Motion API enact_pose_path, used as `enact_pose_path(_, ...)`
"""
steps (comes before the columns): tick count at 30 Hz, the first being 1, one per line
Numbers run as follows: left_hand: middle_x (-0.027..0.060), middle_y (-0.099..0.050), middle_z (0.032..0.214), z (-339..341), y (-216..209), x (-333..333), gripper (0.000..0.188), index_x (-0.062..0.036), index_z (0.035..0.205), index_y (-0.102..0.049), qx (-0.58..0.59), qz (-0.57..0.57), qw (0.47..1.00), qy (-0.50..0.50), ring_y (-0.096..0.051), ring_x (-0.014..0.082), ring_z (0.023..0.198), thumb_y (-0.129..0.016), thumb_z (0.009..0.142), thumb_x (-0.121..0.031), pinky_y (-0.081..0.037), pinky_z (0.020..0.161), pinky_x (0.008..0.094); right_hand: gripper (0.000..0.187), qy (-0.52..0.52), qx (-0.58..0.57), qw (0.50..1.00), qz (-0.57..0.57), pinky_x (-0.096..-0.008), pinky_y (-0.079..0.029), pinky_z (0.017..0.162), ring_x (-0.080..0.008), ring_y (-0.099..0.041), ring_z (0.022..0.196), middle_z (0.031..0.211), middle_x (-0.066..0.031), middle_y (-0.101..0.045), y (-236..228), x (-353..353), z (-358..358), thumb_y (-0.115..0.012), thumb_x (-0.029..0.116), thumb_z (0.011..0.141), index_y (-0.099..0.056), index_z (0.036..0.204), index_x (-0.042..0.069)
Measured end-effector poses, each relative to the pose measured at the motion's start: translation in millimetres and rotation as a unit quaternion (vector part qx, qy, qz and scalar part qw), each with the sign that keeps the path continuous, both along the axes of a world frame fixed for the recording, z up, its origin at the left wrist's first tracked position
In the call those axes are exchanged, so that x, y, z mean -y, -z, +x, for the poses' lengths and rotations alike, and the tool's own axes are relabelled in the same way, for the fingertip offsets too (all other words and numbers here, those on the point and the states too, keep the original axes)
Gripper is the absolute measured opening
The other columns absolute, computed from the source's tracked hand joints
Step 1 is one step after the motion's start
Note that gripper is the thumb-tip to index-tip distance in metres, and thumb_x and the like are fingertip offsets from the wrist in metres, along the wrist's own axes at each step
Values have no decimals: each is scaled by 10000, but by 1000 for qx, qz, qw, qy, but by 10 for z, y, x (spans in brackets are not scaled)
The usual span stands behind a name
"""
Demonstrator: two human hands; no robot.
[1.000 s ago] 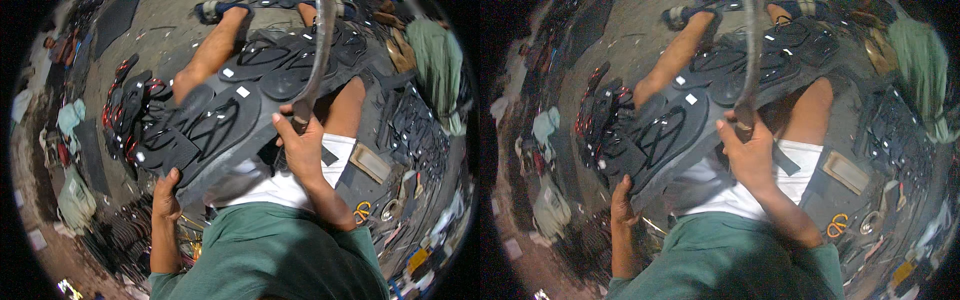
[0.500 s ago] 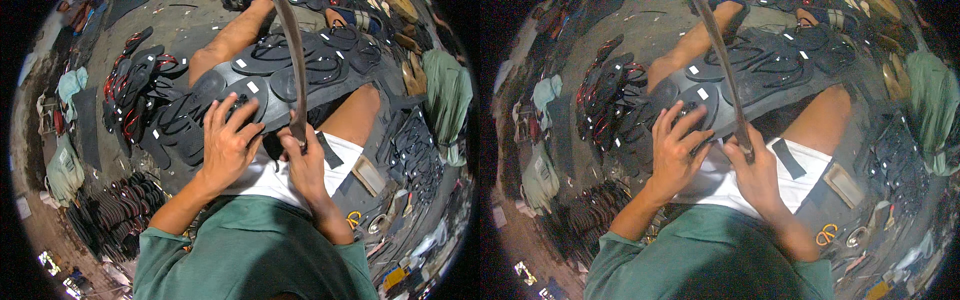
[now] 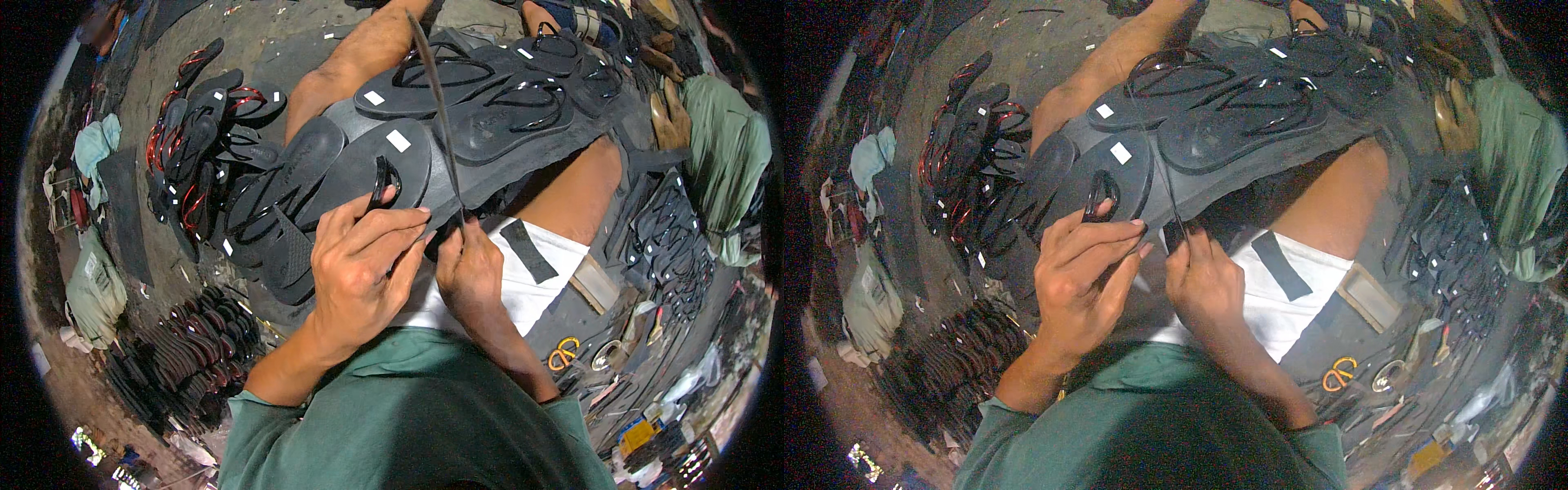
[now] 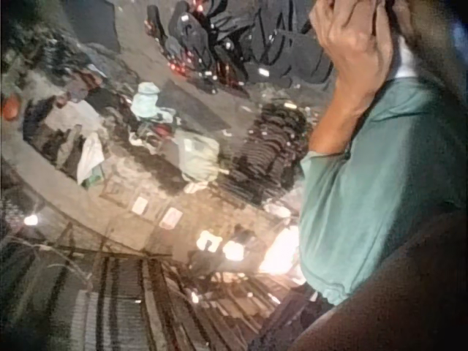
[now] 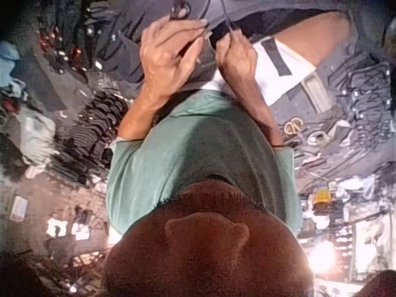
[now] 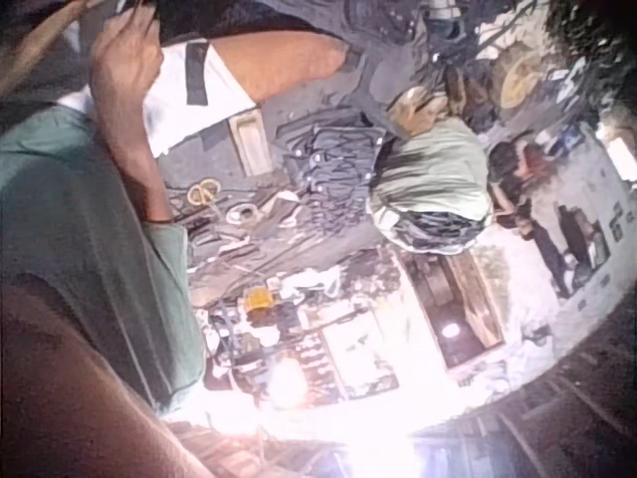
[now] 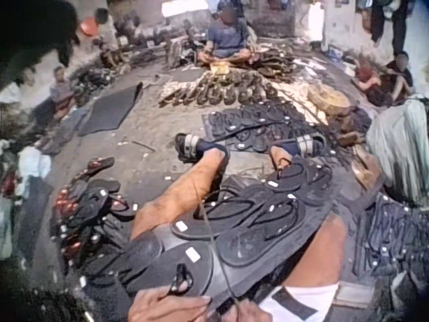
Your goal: The person sits on the ground and uses a large knife to trim excess rubber from the straps of black flip-flops. They repeatedly cut small pieces from the strap edges and discard the trimmings onto the floor.
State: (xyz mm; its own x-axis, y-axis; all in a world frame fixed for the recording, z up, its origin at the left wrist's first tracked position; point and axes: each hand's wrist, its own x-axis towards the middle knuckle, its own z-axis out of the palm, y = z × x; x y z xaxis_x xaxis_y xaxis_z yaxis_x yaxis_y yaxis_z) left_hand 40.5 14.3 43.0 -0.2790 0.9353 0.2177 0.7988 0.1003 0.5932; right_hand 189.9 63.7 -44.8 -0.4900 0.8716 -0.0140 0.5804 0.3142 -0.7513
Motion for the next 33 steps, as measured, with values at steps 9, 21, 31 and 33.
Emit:
enact_pose_path(9,12,-747,1015,-44,1,-8,203,-46,937,-780,22,40,999,6,-671,279,1039,-818,738,-43,-461,882,375,344,-58,12,997,57,-561,-535,745,-463,-675,808,937,-229,-700,116,-214,-205,-656,103,820,-670,1161,59)
enact_pose_path(21,-6,-742,1003,-74,-31,-13,218,-40,860,-780,52,45,998,-3,-677,257,1046,-854,655,-39,-472,862,356,619,-169,-80,978,91,-620,-365,1084,-473,-533,1263,1367,-256,-583,529,-451,-73,-690,102,743,-587,1349,26)
enact_pose_path(31,66,-756,980,-85,-107,4,240,-33,837,-771,68,18,997,10,-690,317,1055,-893,630,-27,-527,912,404,434,-244,36,967,-56,-466,-393,1115,-398,-575,1239,1381,-197,-597,51,-984,-165,-560,250,977,-580,1366,60)
enact_pose_path(33,65,-755,992,-94,-109,2,255,-38,848,-771,76,23,997,19,-688,319,1068,-895,626,-24,-526,913,408,426,-263,45,964,-22,-460,-408,1090,-400,-578,1227,1361,-212,-599,281,-1142,-95,-553,239,985,-578,1365,48)
